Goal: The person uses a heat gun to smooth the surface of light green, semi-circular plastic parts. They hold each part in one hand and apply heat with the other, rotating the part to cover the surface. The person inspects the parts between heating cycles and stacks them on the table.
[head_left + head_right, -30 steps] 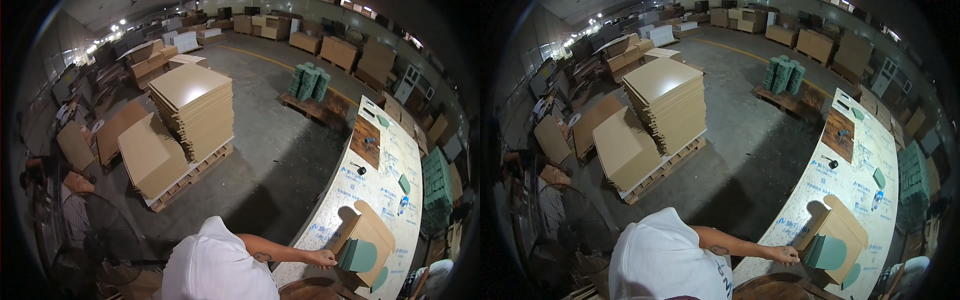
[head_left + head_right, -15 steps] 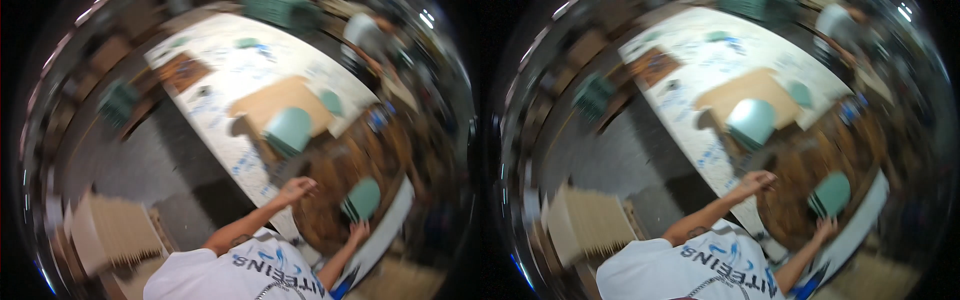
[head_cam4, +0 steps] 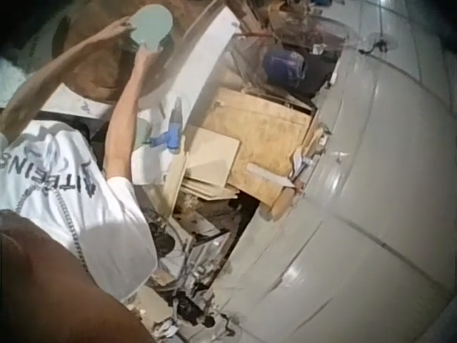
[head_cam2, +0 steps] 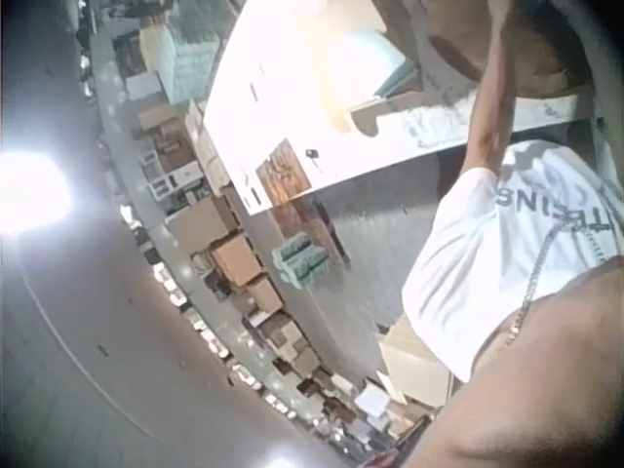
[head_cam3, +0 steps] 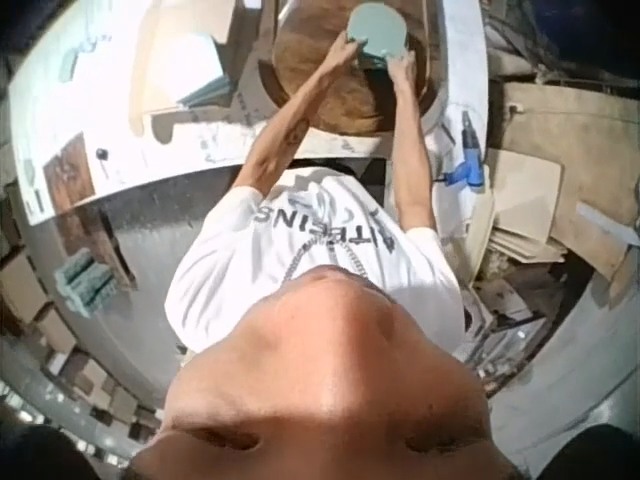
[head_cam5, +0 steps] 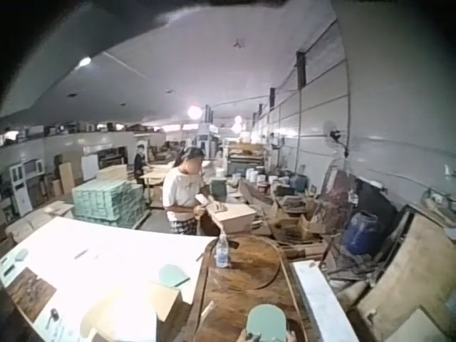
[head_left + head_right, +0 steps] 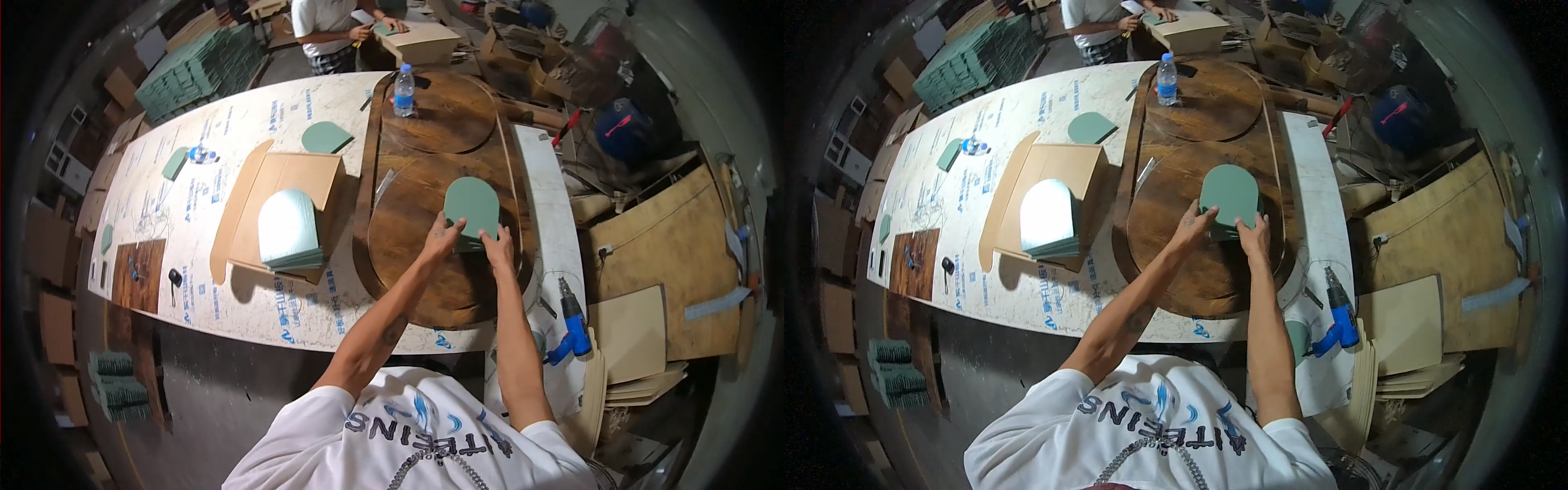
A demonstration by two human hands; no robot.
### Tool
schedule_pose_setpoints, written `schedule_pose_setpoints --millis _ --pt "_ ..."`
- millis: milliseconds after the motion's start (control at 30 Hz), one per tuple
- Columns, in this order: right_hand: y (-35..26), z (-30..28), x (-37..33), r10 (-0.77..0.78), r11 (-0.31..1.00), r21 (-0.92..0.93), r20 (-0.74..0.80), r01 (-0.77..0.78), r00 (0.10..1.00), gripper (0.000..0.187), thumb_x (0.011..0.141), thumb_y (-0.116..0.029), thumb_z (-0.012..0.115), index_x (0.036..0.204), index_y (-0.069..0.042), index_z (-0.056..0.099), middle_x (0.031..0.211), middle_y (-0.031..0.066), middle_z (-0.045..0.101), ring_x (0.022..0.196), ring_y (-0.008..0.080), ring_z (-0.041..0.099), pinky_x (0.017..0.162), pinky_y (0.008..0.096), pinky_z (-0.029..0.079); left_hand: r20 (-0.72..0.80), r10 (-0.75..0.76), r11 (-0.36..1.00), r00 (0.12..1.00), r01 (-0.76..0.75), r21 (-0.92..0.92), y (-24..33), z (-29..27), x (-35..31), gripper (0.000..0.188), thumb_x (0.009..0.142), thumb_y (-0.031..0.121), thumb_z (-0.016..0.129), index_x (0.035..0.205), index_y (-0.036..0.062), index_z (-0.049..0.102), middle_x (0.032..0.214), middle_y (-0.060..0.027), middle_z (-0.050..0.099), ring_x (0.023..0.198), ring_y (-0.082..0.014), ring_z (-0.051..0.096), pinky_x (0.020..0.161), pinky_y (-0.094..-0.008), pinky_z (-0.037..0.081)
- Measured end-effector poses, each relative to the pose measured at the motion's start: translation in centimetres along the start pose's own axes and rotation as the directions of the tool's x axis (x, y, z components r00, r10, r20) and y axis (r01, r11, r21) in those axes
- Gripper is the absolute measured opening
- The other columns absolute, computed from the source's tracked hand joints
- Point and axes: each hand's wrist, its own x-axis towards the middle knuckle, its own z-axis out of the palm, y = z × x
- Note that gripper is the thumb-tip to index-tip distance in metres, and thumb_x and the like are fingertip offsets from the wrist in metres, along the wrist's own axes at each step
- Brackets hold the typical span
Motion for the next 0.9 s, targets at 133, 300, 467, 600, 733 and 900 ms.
schedule_pose_setpoints --millis 133,300,467,600,733,900 --pt "1.4 -1.6 -1.5 0.100 0.971 0.217 0.003 -0.099 0.995 0.059 0.080 -0.030 0.065 0.129 -0.002 0.045 0.133 0.0175 0.043 0.124 0.0307 0.040 0.100 0.0394 0.033 -0.143 -0.253 0.967 0.957 0.255 -0.007 4.3 1.1 -2.7 0.051 0.084 0.020 0.062 0.120 -0.0105 0.042 0.102 -0.0179 0.058 0.090 -0.0242 0.057 0.072 -0.0311 0.048" --pt "-1.0 -4.8 -6.1 0.249 0.751 0.580 0.193 -0.315 0.949 0.045 0.081 -0.022 0.064 0.121 -0.005 0.052 0.114 0.0097 0.058 0.107 0.0232 0.053 0.090 0.0356 0.040 0.094 -0.205 0.973 0.974 0.214 -0.086 5.7 -2.7 -5.0 0.025 0.086 0.013 0.058 0.101 -0.0060 0.056 0.086 -0.0072 0.059 0.074 -0.0142 0.057 0.065 -0.0270 0.048" --pt "-6.9 -10.9 -13.9 -0.224 0.486 0.874 0.139 -0.013 0.965 0.046 0.085 -0.007 0.058 0.129 0.001 0.045 0.116 0.0113 0.058 0.101 0.0156 0.056 0.087 0.0259 0.040 0.213 -0.110 0.964 0.971 0.157 -0.216 14.9 -3.7 -14.2 0.024 0.087 0.014 0.060 0.104 -0.0021 0.059 0.083 -0.0028 0.060 0.072 -0.0089 0.054 0.065 -0.0202 0.044" --pt "-9.9 -14.9 -17.0 -0.489 0.464 0.873 0.108 0.154 0.866 0.049 0.085 -0.003 0.056 0.131 0.003 0.041 0.123 0.0162 0.054 0.110 0.0196 0.053 0.096 0.0309 0.038 0.267 0.049 0.959 0.962 0.029 -0.281 18.6 -4.9 -18.2 0.028 0.086 0.017 0.062 0.104 -0.0041 0.059 0.085 -0.0066 0.063 0.071 -0.0111 0.059 0.062 -0.0218 0.049" --pt "-12.4 -16.4 -18.5 -0.609 0.383 0.880 0.011 0.281 0.793 0.050 0.084 -0.003 0.059 0.130 0.004 0.041 0.126 0.0213 0.050 0.120 0.0230 0.048 0.101 0.0335 0.033 0.242 0.193 0.935 0.951 -0.103 -0.338 20.4 -5.5 -20.0 0.034 0.084 0.018 0.064 0.106 -0.0074 0.059 0.088 -0.0093 0.064 0.072 -0.0117 0.060 0.063 -0.0220 0.050" --pt "-14.3 -16.9 -19.5 -0.612 0.312 0.930 0.042 0.192 0.790 0.051 0.082 -0.005 0.062 0.129 0.005 0.042 0.125 0.0229 0.050 0.115 0.0246 0.052 0.099 0.0339 0.036 0.167 0.270 0.920 0.948 -0.203 -0.335 20.4 -6.5 -19.9 0.039 0.083 0.020 0.066 0.105 -0.0104 0.059 0.081 -0.0076 0.063 0.060 -0.0068 0.051 0.055 -0.0182 0.040"
